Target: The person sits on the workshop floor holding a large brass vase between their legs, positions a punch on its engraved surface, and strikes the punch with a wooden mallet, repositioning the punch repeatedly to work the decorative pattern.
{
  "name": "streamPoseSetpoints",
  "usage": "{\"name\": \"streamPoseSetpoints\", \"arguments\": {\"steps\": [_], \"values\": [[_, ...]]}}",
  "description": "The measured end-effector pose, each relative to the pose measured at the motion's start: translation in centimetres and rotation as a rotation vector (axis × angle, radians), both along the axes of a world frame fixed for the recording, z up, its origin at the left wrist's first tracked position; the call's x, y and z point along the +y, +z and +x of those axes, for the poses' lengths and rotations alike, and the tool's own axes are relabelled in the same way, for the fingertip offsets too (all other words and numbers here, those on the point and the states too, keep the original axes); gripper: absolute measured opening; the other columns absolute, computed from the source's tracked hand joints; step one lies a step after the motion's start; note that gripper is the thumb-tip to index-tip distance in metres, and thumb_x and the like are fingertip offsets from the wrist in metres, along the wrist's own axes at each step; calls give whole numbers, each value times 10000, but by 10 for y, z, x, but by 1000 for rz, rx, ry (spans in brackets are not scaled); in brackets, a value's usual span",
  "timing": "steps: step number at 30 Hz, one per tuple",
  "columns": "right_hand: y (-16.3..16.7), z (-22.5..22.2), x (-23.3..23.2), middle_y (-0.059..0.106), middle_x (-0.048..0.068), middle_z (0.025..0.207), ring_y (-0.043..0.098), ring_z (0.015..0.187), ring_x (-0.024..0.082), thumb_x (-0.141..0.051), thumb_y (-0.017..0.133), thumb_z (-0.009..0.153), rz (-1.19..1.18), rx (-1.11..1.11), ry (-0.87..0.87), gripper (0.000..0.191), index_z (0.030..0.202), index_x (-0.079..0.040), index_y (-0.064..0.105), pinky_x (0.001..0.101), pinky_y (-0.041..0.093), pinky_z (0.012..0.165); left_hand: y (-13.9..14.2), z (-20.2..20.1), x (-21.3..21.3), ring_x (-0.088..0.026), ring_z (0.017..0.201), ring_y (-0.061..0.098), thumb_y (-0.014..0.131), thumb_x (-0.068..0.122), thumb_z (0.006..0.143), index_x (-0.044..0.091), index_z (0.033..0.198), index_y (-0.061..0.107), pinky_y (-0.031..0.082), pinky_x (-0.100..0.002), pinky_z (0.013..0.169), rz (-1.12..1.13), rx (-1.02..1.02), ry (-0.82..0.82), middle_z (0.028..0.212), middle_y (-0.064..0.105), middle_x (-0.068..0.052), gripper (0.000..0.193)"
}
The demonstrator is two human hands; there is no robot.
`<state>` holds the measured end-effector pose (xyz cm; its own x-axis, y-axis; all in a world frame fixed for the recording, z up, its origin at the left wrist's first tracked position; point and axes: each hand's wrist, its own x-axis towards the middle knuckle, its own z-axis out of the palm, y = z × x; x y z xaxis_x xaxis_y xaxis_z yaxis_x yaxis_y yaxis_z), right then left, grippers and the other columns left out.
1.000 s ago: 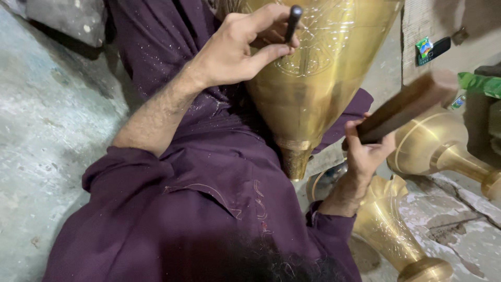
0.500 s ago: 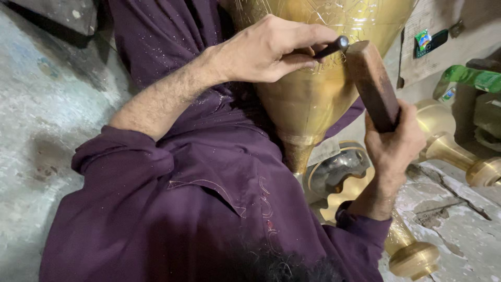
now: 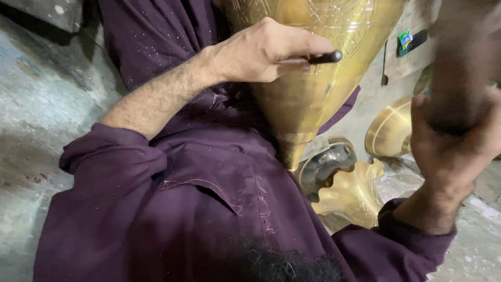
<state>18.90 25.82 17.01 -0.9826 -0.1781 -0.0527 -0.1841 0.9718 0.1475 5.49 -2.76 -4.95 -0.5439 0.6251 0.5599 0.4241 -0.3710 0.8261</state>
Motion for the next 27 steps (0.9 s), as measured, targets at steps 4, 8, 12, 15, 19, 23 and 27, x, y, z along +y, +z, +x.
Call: {"name": "streamPoseSetpoints", "arguments": {"steps": [4,8,12,15,19,23,27], "values": [[9,-16,-15,667,168,1165,684,1050,286,25,757,1005,-58,-73,-27,343,1282,-15,558,352,556,928,-8,13,-2,-274,1089,751,769,39,1091,53,1407,534,620,-363,969,-3,-52,100,1220,716,-118,395],[18,-40,-28,600,182,1076,627,954,311,59,724,1041,-200,-171,-33,295,1262,23,532,365,509,855,-14,34,2,-195,1101,775,762,50,1111,49,1441,510,653,-300,980,37,-193,223,1223,726,-89,414],[34,-51,-44,603,159,1065,647,969,294,110,688,1028,70,-192,74,285,1252,-3,554,350,515,864,-19,55,7,-145,1101,778,739,28,1088,32,1377,541,658,-247,939,7,-284,341,1171,757,-64,351],[41,-57,-52,590,167,1058,635,959,305,118,692,1008,86,-201,124,286,1231,14,545,359,524,873,-22,63,12,-134,1122,772,697,-2,1134,51,1322,559,633,-248,968,98,-457,300,1231,750,-71,239],[35,-64,-53,582,171,1050,619,943,323,137,689,938,155,-217,84,304,1176,12,545,380,512,843,-23,63,13,-155,1163,756,705,3,1123,27,1379,528,657,-261,1023,94,-385,301,1244,734,-72,312],[23,-71,-42,579,167,1071,613,950,326,129,684,904,180,-199,83,317,1160,7,541,384,508,841,-21,58,16,-177,1151,756,745,19,1084,31,1421,509,645,-278,1002,5,-255,380,1223,732,-88,412],[20,-64,-30,566,163,1087,606,970,319,109,685,937,87,-182,88,316,1194,8,532,374,499,857,-19,56,16,-170,1125,768,744,22,1092,45,1466,473,667,-273,980,24,-236,386,1218,726,-100,463]]}}
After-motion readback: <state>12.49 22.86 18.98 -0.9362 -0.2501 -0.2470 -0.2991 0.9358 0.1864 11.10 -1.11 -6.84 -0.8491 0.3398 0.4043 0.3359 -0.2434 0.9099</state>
